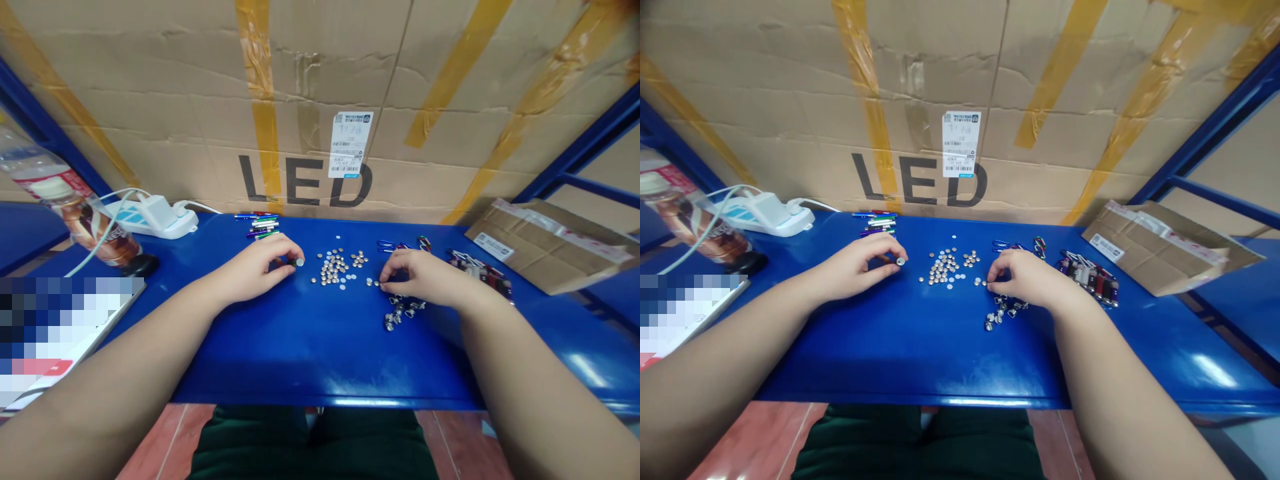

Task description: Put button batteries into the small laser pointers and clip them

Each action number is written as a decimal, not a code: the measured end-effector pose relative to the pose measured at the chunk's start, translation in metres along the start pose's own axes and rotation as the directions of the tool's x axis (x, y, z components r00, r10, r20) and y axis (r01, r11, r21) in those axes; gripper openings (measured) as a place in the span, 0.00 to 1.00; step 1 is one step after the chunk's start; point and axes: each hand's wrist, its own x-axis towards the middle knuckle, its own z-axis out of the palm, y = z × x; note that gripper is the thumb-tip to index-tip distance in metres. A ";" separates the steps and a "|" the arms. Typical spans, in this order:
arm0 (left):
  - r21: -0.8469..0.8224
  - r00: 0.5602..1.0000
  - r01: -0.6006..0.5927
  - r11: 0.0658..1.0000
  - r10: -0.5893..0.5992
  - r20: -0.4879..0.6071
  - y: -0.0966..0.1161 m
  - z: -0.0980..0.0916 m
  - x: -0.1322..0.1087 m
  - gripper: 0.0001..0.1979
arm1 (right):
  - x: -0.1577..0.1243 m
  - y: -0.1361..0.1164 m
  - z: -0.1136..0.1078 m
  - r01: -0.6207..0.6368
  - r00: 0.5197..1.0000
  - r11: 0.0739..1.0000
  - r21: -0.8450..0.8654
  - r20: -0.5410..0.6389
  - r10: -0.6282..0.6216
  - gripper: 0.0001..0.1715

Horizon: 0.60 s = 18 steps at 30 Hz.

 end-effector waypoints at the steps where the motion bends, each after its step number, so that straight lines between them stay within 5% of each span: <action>1: -0.020 1.000 -0.016 1.000 0.016 0.005 0.001 0.002 0.000 0.07 | 0.001 0.000 0.001 0.000 1.000 1.000 -0.007 0.004 0.000 0.05; 6: -0.043 0.998 -0.054 0.998 0.054 0.009 0.004 0.006 0.002 0.07 | 0.001 -0.005 0.001 0.016 0.999 0.999 -0.036 -0.031 -0.017 0.01; 10: -0.063 0.997 -0.077 0.995 0.076 -0.021 0.012 0.010 0.004 0.06 | 0.000 -0.026 0.005 0.112 0.976 0.974 0.195 -0.206 -0.071 0.06; 14: -0.080 0.990 -0.138 0.987 0.136 -0.032 0.020 0.015 0.006 0.06 | 0.004 -0.056 0.021 0.277 0.946 0.834 0.477 -0.286 -0.151 0.10; 18: -0.104 0.983 -0.185 0.977 0.184 -0.023 0.022 0.020 0.007 0.07 | 0.013 -0.073 0.037 0.279 0.958 0.671 0.687 -0.244 -0.148 0.09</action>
